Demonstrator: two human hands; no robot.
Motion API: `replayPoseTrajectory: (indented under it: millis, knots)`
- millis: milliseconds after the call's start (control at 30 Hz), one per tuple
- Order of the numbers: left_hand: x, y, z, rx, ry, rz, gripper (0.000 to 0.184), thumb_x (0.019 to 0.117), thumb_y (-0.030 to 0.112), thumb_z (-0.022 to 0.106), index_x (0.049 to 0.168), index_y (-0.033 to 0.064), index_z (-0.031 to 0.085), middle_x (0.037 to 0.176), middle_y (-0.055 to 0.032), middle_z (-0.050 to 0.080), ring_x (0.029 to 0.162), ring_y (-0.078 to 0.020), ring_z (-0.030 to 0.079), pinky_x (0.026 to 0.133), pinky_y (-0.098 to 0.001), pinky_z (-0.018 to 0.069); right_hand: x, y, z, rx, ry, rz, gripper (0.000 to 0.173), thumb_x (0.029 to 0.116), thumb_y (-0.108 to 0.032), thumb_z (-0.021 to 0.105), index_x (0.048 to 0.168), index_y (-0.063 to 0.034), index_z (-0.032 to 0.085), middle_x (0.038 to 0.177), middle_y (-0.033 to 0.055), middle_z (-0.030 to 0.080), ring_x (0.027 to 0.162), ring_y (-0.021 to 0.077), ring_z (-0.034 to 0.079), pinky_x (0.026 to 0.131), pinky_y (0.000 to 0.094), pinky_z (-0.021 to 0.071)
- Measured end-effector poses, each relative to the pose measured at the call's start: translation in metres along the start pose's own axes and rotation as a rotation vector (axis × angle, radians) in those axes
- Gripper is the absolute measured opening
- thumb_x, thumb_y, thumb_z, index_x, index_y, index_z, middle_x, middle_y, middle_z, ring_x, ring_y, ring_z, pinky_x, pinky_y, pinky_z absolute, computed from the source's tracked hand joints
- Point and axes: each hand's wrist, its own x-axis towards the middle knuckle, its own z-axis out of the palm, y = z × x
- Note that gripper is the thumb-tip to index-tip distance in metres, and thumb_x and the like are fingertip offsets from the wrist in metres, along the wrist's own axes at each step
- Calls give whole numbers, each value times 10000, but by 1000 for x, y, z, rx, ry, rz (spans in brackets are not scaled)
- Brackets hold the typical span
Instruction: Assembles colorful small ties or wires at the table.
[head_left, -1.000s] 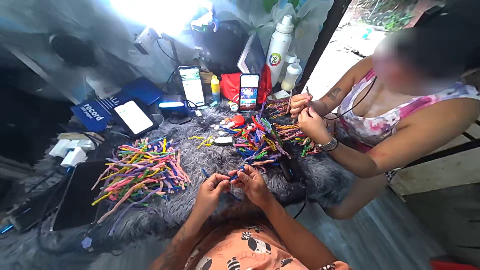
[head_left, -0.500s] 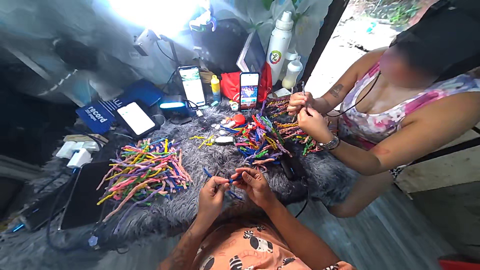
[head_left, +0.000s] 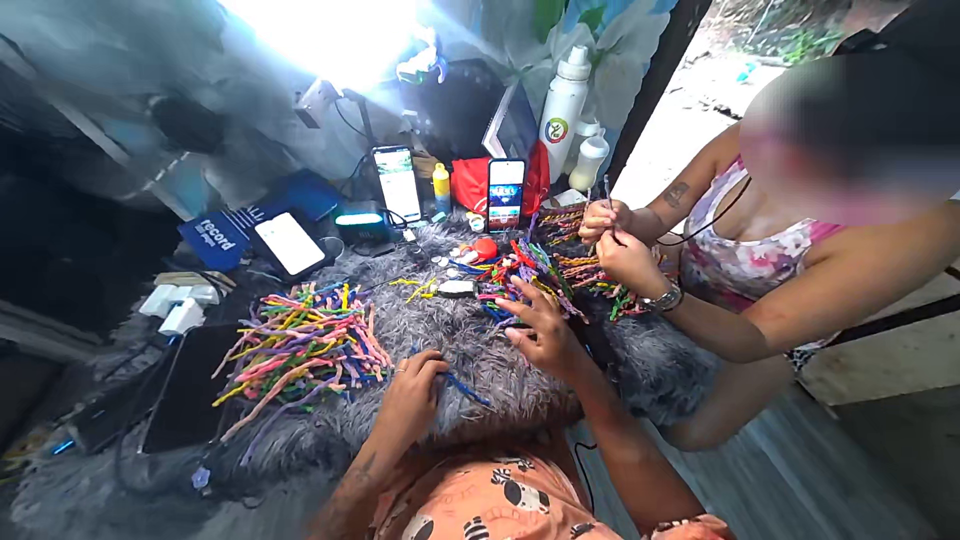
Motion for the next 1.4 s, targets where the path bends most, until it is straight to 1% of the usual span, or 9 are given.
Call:
replayPoseTrajectory:
  millis: [67,200,300,433,567,800,1000,1200,1400]
  knots:
    - [2,-1,-2,-6,5,-1,172,978,115,614,1075,76,750,1290,-155,663,1151,-392,633,960,-538,522,-11,-5,15,-33,-42,17,427,956,-294,611,1353,-151,680,1552,195,464,1434,435,416,1137,606,384]
    - [3,4,-7,15,59,120,157,967,136,635,1045,106,768,1085,-170,707,968,-394,684,791,-544,571,-37,-37,37,-32,-162,23,394,1013,-409,578,1256,-145,742,1435,124,605,1240,352,606,1005,540,499]
    - [6,14,-19,-13,77,197,182,979,145,606,1048,100,769,1019,-153,712,920,-353,699,773,-497,583,-44,-48,42,-123,-171,3,266,996,-311,624,1124,-156,799,1213,86,726,1019,328,693,832,512,566]
    - [12,21,-30,-148,159,207,212,1005,219,602,1046,88,763,941,-93,709,851,-185,693,783,-311,580,-43,-50,42,-107,-101,25,194,959,-226,668,1047,-134,815,1025,67,763,912,277,715,788,440,585]
    - [15,33,-34,-574,20,-91,229,1020,185,594,1112,25,730,961,-19,697,770,-7,631,724,-167,537,-41,-46,38,231,-129,248,208,966,-151,656,1072,-28,786,994,112,757,915,184,725,857,345,587]
    - [18,44,0,-1441,-58,-475,133,1036,52,515,1023,59,647,914,24,700,766,-41,659,734,-208,565,-39,-37,50,649,-145,527,207,977,-146,649,1079,5,747,1003,43,743,880,22,681,836,211,564]
    - [19,39,9,-1574,-7,-366,77,1006,96,587,1000,110,663,914,22,708,765,-39,664,738,-205,569,-41,-40,55,598,-211,469,219,993,-188,626,1065,10,686,922,25,695,811,5,630,773,206,531]
    - [12,19,16,-1740,-149,-107,72,973,217,692,1036,184,705,1154,-36,738,881,-47,705,744,-187,567,-45,-39,56,710,-291,456,212,996,-147,608,1103,31,654,988,46,711,872,44,679,830,243,573]
    - [11,14,18,-1771,-242,-18,99,959,190,707,1055,210,711,1086,-2,732,860,-43,686,740,-190,559,-45,-33,44,754,-423,406,195,1012,-134,556,1065,26,655,878,-10,668,786,-4,619,760,200,533]
